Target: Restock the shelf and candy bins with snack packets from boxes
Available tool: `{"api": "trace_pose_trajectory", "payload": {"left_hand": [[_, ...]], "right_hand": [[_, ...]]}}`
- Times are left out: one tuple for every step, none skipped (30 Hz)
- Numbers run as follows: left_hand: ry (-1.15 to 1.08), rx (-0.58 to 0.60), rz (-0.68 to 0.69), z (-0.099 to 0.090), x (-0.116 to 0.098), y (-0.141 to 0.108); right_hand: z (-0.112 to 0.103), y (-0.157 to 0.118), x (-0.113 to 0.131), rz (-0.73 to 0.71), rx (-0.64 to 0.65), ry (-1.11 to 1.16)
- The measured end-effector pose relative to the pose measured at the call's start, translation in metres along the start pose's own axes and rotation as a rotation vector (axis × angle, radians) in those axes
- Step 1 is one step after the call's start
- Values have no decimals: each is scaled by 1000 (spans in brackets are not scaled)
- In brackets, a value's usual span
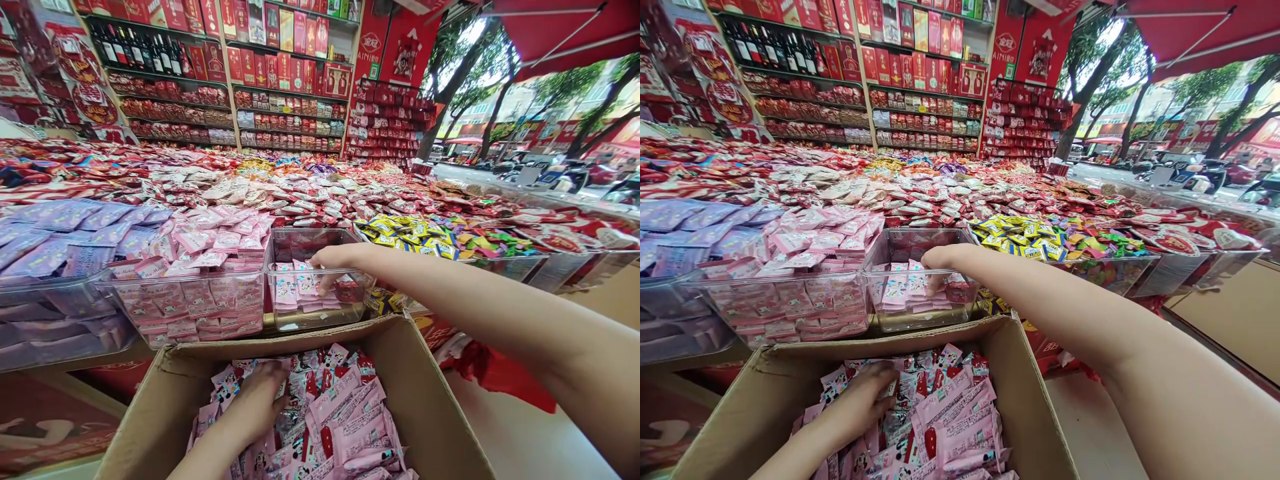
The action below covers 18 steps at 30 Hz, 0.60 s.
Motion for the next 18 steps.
{"api": "trace_pose_trajectory", "payload": {"left_hand": [[25, -29, -17, 1, 3, 1], [47, -46, -37, 2, 6, 2], [65, -54, -55, 4, 8, 3], [80, -50, -67, 7, 10, 4], [93, -42, -74, 9, 10, 4], [106, -35, -78, 11, 10, 5], [119, -32, -82, 11, 8, 6], [131, -33, -88, 11, 7, 7], [143, -40, -97, 10, 6, 7], [154, -52, -106, 9, 5, 8], [163, -66, -109, 7, 4, 8], [168, -83, -101, 6, 3, 8], [168, -99, -85, 4, 2, 8], [162, -115, -63, 3, 0, 8], [150, -128, -37, 1, -1, 7], [135, -135, -16, -1, -2, 6], [123, -137, -1, -2, -1, 6], [112, -134, 7, -4, -1, 6]], "right_hand": [[-1, -1, 0, 13, -3, 16], [0, -1, 0, 22, 6, 34], [1, -2, 0, 27, 23, 51], [2, -2, -1, 32, 38, 65], [3, -2, -1, 34, 45, 75], [2, -1, -3, 36, 37, 78], [0, 0, -5, 37, 9, 69], [-4, 1, -7, 35, -34, 49], [-9, 2, -8, 26, -89, 25], [-16, 3, -9, 10, -156, -6], [-23, 2, -8, -11, -227, -42], [-31, 0, -6, -37, -303, -82], [-41, -4, -3, -63, -388, -121], [-51, -11, 2, -90, -482, -151], [-60, -21, 10, -119, -579, -169], [-69, -34, 19, -154, -675, -170], [-75, -48, 30, -194, -765, -157], [-79, -64, 42, -239, -847, -134]]}}
Point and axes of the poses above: each hand's wrist, its own y-axis towards the middle knuckle, its own z-axis out of the palm, x = y × z, the point moved 9 cm from there along y, towards the middle knuckle, and after that the axes turned 15 degrees about -z, right-handed, at the moved point
